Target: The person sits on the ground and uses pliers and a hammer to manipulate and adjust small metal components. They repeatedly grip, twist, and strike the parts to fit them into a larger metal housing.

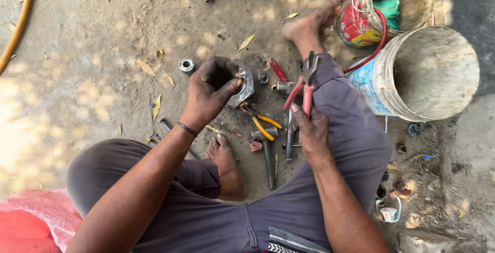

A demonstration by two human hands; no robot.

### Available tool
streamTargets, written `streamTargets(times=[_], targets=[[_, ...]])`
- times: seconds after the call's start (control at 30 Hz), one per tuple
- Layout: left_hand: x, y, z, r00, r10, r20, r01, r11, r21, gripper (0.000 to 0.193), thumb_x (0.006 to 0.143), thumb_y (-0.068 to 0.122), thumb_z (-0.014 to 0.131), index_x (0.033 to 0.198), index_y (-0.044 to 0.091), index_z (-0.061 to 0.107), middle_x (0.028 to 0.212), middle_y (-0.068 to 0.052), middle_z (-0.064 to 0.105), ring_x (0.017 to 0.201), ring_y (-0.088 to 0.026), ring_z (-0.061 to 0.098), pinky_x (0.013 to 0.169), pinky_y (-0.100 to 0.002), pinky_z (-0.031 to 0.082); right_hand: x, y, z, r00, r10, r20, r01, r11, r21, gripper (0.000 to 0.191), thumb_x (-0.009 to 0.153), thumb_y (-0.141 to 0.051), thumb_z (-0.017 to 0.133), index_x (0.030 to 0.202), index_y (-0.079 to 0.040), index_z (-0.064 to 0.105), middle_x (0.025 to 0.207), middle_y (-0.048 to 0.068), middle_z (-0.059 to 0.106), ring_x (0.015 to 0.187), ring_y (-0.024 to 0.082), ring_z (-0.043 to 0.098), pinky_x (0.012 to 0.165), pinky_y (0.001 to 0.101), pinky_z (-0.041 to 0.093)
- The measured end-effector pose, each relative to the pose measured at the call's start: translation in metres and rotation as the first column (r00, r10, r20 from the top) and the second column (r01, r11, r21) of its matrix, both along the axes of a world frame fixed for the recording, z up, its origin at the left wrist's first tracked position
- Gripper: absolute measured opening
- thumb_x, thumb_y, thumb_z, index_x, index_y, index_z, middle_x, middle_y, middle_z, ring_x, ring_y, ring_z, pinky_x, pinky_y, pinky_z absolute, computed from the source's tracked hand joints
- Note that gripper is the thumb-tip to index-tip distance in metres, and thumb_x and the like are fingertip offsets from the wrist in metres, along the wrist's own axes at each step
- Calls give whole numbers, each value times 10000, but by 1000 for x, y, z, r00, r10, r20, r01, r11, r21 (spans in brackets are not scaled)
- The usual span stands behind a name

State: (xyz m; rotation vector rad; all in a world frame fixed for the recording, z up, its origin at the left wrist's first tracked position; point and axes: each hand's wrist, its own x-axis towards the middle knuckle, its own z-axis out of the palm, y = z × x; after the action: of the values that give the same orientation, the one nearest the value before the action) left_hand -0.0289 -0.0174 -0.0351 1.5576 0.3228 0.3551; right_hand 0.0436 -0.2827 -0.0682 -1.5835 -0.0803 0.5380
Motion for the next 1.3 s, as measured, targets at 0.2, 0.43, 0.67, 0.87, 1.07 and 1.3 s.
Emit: streamTargets(times=[0.2,0.43,0.67,0.87,1.07,1.3], targets=[[18,13,-6,998,-50,41,53,996,-70,170,928,26,796,1024,47,657,1058,-3,700,977,-68,666,880,-256,595,84,-37,-22,985,-163,56,164,986,-14,187,990,-190,741,1004,-3,734,723,28,464,615,130,357,580,295,247],[36,18,-14,995,-102,11,103,990,-95,198,910,87,811,1011,52,644,1015,19,665,938,-52,651,830,-243,591,70,2,-30,976,190,110,-208,961,182,305,928,-199,741,1183,-37,697,1210,74,720,1118,152,660,1035,317,505],[38,22,-13,998,-18,-64,28,987,157,200,909,61,816,1034,42,661,977,2,656,888,-60,614,786,-248,557,41,39,-25,817,524,243,-505,852,-138,557,902,-210,716,1423,-51,600,1497,90,570,1276,195,554,1077,353,451],[41,21,-11,999,-24,-48,34,972,232,201,904,40,806,1048,42,667,1003,-13,656,915,-77,647,809,-250,573,41,35,-28,805,563,187,-557,826,-86,609,931,-244,686,1483,-37,536,1507,114,595,1379,204,551,1152,360,421],[42,17,-12,1000,-6,-22,11,978,210,186,900,21,794,1031,43,664,1027,-18,670,955,-91,671,850,-263,591,41,33,-32,798,578,170,-565,816,-121,566,946,-258,697,1458,-48,575,1449,107,646,1325,201,600,1128,354,453],[38,17,-14,999,-5,-34,14,962,273,197,888,3,781,1044,34,664,1023,-33,668,953,-101,663,854,-270,570,39,32,-36,798,579,167,-562,815,-141,550,953,-260,697,1443,-49,566,1396,97,654,1237,184,625,1068,342,486]])
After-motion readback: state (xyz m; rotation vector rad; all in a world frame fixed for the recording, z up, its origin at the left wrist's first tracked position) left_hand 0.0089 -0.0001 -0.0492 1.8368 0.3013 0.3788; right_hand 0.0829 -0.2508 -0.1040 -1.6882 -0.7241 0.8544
